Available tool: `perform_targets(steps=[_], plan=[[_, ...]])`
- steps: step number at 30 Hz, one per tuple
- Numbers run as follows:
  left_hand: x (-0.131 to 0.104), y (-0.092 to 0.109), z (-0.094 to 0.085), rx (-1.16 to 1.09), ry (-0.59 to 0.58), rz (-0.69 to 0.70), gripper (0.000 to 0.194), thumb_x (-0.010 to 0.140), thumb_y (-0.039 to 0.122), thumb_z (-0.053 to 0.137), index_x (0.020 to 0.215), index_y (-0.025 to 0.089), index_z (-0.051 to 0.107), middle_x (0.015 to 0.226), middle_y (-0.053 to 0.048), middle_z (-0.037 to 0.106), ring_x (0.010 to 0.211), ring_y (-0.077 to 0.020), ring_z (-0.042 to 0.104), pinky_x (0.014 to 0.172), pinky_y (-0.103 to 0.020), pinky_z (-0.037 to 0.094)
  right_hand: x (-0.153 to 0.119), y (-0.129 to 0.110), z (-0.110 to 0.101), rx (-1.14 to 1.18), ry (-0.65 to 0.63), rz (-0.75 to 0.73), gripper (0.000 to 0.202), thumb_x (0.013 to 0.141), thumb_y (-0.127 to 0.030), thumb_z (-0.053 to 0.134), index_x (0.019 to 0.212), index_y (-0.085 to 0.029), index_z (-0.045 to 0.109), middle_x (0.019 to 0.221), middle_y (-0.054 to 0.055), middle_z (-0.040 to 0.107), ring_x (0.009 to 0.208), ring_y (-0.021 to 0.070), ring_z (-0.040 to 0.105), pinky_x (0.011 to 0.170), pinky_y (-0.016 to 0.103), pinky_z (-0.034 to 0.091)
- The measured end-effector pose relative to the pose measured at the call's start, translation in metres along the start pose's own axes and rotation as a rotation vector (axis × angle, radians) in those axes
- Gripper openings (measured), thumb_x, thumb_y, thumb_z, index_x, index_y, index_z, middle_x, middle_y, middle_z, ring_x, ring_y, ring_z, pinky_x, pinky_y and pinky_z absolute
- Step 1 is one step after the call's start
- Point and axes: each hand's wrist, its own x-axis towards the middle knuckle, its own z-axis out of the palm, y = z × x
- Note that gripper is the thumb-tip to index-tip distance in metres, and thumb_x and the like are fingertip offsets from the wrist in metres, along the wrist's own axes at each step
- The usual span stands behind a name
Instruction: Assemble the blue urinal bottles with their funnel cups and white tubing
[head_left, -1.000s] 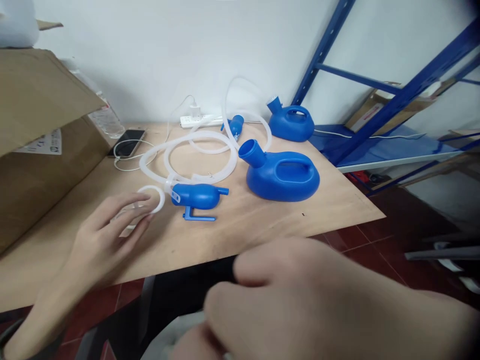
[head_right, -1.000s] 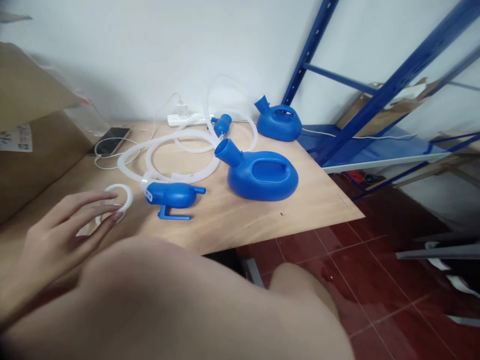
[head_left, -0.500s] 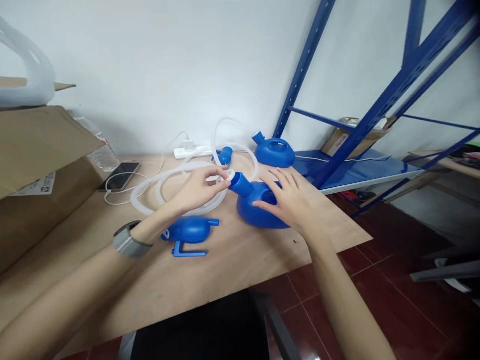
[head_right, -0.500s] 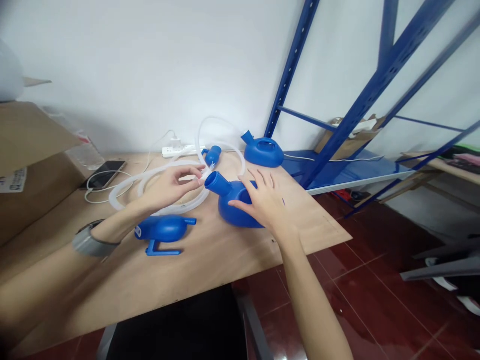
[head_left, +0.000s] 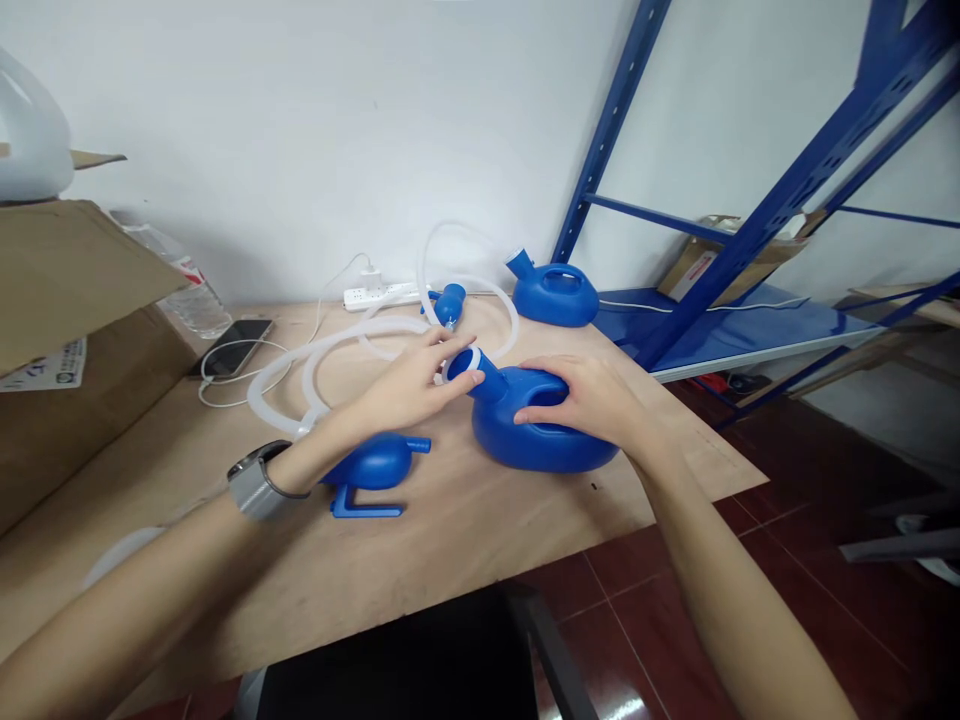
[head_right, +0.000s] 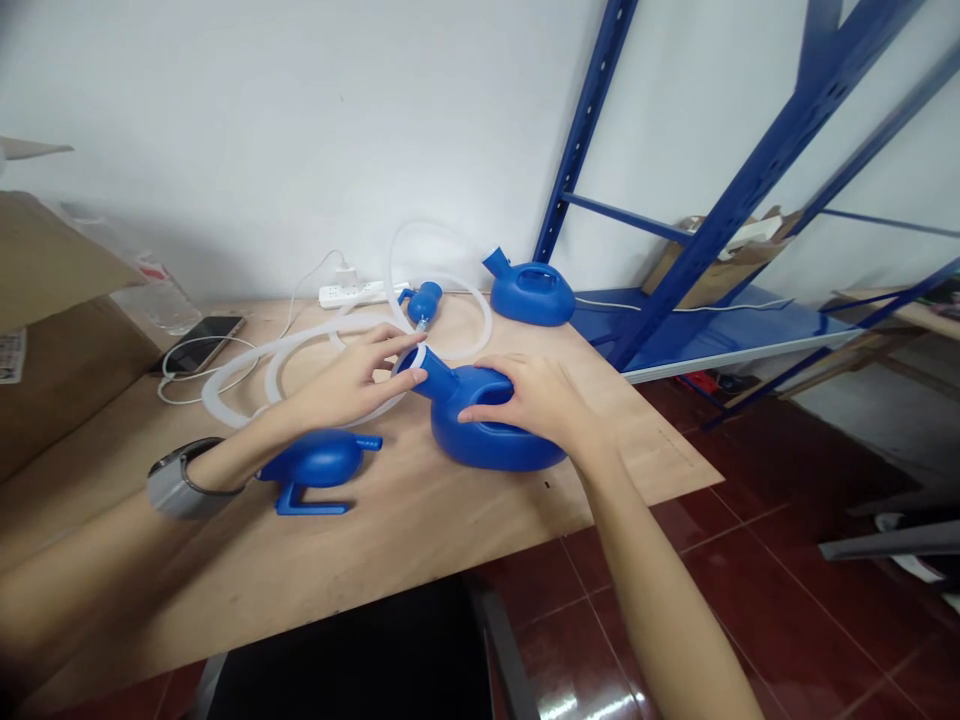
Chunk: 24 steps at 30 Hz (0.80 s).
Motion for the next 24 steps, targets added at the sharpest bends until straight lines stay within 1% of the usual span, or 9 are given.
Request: perform_targets(steps=[3, 5, 8, 10, 14, 17, 19, 22, 24], plan=[[-0.002, -0.001, 0.011, -0.020, -0.003, 0.062, 0.041, 0.102, 0.041, 0.062, 0.138, 0.023, 0.069, 0.135, -0.011, 0.069, 0.124, -0.0319, 0.064, 0.118, -0.047, 0.046, 0.000, 0.001, 0.003, 0.003, 0.023, -0.009, 0.060, 0.081, -0.063, 0.088, 0.127, -0.025, 0.080, 0.122, 0.007, 0.083, 0.111, 0.0346, 0.078, 0.097, 0.047, 0.062], [-0.001, -0.003, 0.019, -0.076, 0.004, 0.057, 0.039, 0.100, 0.042, 0.065, 0.135, 0.023, 0.068, 0.133, -0.011, 0.071, 0.127, -0.0330, 0.064, 0.121, -0.048, 0.044, 0.000, 0.002, 0.005, 0.010, 0.030, -0.008, 0.061, 0.080, -0.064, 0.088, 0.127, -0.026, 0.080, 0.121, 0.007, 0.083, 0.109, 0.0348, 0.079, 0.097, 0.047, 0.062], [0.000, -0.007, 0.027, -0.073, 0.015, 0.036, 0.065, 0.085, 0.048, 0.084, 0.140, 0.020, 0.064, 0.146, -0.016, 0.066, 0.136, -0.0384, 0.060, 0.123, -0.051, 0.042, 0.000, 0.003, 0.005, 0.024, 0.029, -0.007, 0.063, 0.079, -0.066, 0.088, 0.127, -0.026, 0.080, 0.122, 0.007, 0.083, 0.110, 0.0355, 0.078, 0.097, 0.048, 0.062], [0.001, -0.010, 0.031, -0.035, 0.033, 0.049, 0.078, 0.083, 0.049, 0.086, 0.148, 0.017, 0.057, 0.157, -0.021, 0.058, 0.146, -0.0401, 0.053, 0.127, -0.052, 0.038, 0.001, 0.002, 0.005, 0.021, 0.031, -0.010, 0.064, 0.079, -0.067, 0.088, 0.128, -0.027, 0.080, 0.122, 0.007, 0.083, 0.111, 0.0365, 0.078, 0.095, 0.047, 0.062], [0.000, -0.016, 0.038, -0.018, 0.063, 0.099, 0.079, 0.093, 0.045, 0.074, 0.161, 0.019, 0.044, 0.170, -0.019, 0.044, 0.161, -0.0346, 0.038, 0.135, -0.050, 0.026, 0.001, 0.001, 0.005, 0.015, 0.047, 0.012, 0.063, 0.078, -0.069, 0.087, 0.125, -0.028, 0.082, 0.118, 0.006, 0.084, 0.108, 0.0371, 0.078, 0.092, 0.047, 0.062], [-0.003, -0.017, 0.043, -0.029, 0.070, 0.084, 0.080, 0.095, 0.043, 0.070, 0.165, 0.021, 0.038, 0.176, -0.016, 0.036, 0.165, -0.0331, 0.031, 0.137, -0.051, 0.023, 0.001, -0.001, 0.005, 0.036, 0.046, 0.028, 0.061, 0.078, -0.069, 0.087, 0.125, -0.029, 0.083, 0.119, 0.006, 0.084, 0.108, 0.0361, 0.078, 0.093, 0.047, 0.062], [-0.005, -0.014, 0.045, -0.030, 0.076, 0.059, 0.080, 0.096, 0.041, 0.069, 0.167, 0.021, 0.036, 0.176, -0.016, 0.036, 0.165, -0.0340, 0.031, 0.135, -0.053, 0.026, 0.001, -0.002, 0.005, 0.047, 0.040, 0.045, 0.063, 0.077, -0.069, 0.088, 0.125, -0.029, 0.082, 0.120, 0.005, 0.084, 0.108, 0.0358, 0.078, 0.093, 0.046, 0.062], [-0.006, -0.008, 0.049, -0.086, 0.089, -0.007, 0.080, 0.096, 0.038, 0.069, 0.168, 0.023, 0.036, 0.172, -0.017, 0.041, 0.161, -0.0374, 0.035, 0.123, -0.054, 0.046, 0.001, -0.003, 0.005, 0.059, 0.034, 0.070, 0.065, 0.075, -0.069, 0.089, 0.125, -0.028, 0.082, 0.118, 0.005, 0.084, 0.107, 0.0359, 0.079, 0.092, 0.045, 0.062], [-0.007, -0.006, 0.051, -0.149, 0.102, -0.046, 0.079, 0.095, 0.038, 0.070, 0.167, 0.028, 0.039, 0.171, -0.015, 0.042, 0.160, -0.0394, 0.036, 0.112, -0.052, 0.055, 0.001, -0.004, 0.004, 0.066, 0.027, 0.076, 0.064, 0.075, -0.070, 0.089, 0.124, -0.029, 0.083, 0.117, 0.005, 0.084, 0.107, 0.0357, 0.079, 0.091, 0.045, 0.062]])
